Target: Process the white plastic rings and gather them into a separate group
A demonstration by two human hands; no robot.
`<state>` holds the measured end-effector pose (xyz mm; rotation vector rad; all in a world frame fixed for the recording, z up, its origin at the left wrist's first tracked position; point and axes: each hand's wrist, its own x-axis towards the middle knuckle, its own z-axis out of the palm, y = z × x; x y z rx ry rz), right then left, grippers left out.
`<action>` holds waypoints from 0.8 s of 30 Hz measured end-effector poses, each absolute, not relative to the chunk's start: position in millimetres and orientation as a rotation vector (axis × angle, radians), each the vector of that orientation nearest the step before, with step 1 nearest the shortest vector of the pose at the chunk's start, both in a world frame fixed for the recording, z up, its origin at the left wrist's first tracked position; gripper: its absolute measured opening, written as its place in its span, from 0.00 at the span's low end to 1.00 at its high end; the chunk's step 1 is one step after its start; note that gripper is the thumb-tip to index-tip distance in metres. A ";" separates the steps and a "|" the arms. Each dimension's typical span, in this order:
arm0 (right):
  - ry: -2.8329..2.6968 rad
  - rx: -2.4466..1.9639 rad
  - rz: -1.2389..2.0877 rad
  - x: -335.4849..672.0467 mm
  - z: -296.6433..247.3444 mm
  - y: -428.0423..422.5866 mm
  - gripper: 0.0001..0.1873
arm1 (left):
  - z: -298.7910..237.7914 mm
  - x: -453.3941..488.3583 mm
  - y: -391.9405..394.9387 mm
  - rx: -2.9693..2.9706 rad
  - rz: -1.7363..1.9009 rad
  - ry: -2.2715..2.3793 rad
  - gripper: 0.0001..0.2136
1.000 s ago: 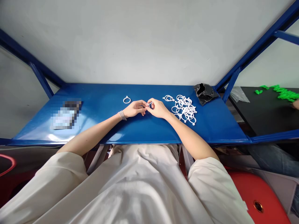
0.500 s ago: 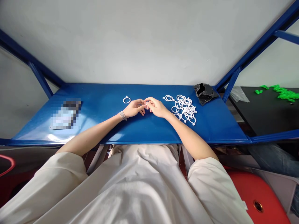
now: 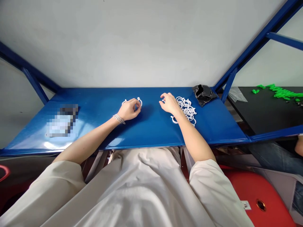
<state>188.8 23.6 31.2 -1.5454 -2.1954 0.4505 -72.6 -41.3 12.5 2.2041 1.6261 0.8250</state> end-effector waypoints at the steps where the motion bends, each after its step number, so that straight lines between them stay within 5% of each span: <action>1: -2.210 -1.656 0.417 193.3 32.7 25.2 0.17 | 18.4 -75.4 -42.1 2.297 0.717 1.747 0.04; 6: -2.236 -1.932 0.452 198.6 32.8 26.9 0.22 | 38.8 -91.6 -42.6 2.237 0.098 2.190 0.10; 10: -2.261 -1.943 0.447 193.3 29.5 25.9 0.13 | 43.0 -96.5 -42.7 2.104 -0.119 2.313 0.12; 17: -2.127 -1.541 0.442 189.7 22.5 31.0 0.04 | 39.8 -82.1 -48.7 2.198 0.268 2.209 0.21; 24: -1.963 -0.955 1.214 163.3 26.2 2.8 0.13 | 20.3 -65.0 -59.6 2.383 0.934 1.435 0.29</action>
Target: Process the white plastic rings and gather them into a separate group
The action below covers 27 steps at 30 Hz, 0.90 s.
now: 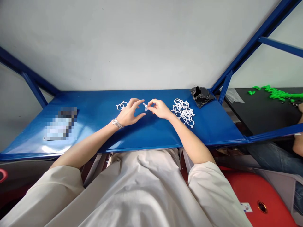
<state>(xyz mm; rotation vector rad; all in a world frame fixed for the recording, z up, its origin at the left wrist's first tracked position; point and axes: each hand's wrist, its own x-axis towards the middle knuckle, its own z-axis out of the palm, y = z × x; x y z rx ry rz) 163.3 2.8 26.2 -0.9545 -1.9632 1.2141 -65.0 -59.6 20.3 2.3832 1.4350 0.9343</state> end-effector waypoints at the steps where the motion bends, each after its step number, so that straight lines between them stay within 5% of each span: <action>1: -1.957 -0.892 1.348 159.7 26.6 -2.1 0.15 | 17.3 -62.7 -60.8 2.327 1.010 1.326 0.28; 9: -1.937 -0.860 1.685 148.5 23.3 -13.5 0.12 | -3.8 -56.5 -51.6 1.475 0.998 0.950 0.29; 16: -1.643 -0.769 2.061 133.5 16.4 -21.9 0.22 | 2.8 -60.4 -48.1 1.445 0.794 0.848 0.30; 21: -1.644 -0.750 2.008 125.2 7.2 -24.3 0.35 | 8.9 -57.2 -51.7 1.470 0.816 0.815 0.34; 27: -1.657 -0.747 2.006 122.7 4.9 -27.3 0.38 | 15.5 -57.2 -53.4 1.614 0.723 0.806 0.29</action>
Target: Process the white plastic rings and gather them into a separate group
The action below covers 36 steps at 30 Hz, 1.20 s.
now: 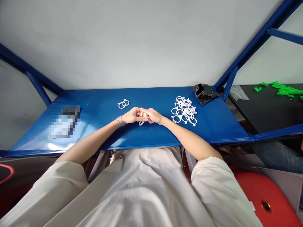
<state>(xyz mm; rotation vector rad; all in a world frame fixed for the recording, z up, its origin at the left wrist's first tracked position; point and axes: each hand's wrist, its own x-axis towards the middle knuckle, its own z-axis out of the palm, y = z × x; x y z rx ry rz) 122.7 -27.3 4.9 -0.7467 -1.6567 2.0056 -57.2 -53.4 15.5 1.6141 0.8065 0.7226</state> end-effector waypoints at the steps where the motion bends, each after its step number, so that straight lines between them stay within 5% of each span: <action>1: -1.672 -0.732 2.013 122.9 4.8 -27.5 0.39 | 16.6 -57.9 -53.4 1.634 0.695 0.799 0.27; 18: -1.660 -0.723 1.500 127.9 2.2 -13.0 0.29 | 2.7 -60.9 -45.8 1.477 0.750 0.837 0.25; 28: -1.744 -0.839 1.305 135.4 0.5 -3.7 0.21 | -12.6 -60.0 -39.7 1.358 1.158 1.006 0.26; 36: -1.664 -0.770 1.351 134.9 2.4 -5.6 0.22 | -14.6 -67.1 -40.3 1.603 0.859 1.082 0.39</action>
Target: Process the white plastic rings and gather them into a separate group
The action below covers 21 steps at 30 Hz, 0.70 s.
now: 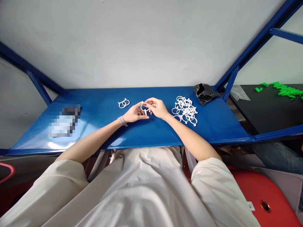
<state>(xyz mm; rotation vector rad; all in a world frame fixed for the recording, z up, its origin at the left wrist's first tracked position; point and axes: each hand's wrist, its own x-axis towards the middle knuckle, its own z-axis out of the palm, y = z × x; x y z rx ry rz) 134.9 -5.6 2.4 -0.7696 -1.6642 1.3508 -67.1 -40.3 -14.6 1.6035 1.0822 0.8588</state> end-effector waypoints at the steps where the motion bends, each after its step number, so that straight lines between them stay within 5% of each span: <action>1: -1.661 -0.760 1.347 135.1 1.9 -5.1 0.23 | -13.8 -67.9 -40.3 1.647 0.837 1.072 0.38; 5: -1.649 -0.755 1.335 136.0 -0.8 -1.8 0.24 | -13.1 -69.0 -38.6 1.708 0.836 1.002 0.29; 21: -1.795 -0.886 1.354 139.3 -4.8 2.4 0.14 | -19.2 -64.3 -35.0 1.415 1.030 0.905 0.27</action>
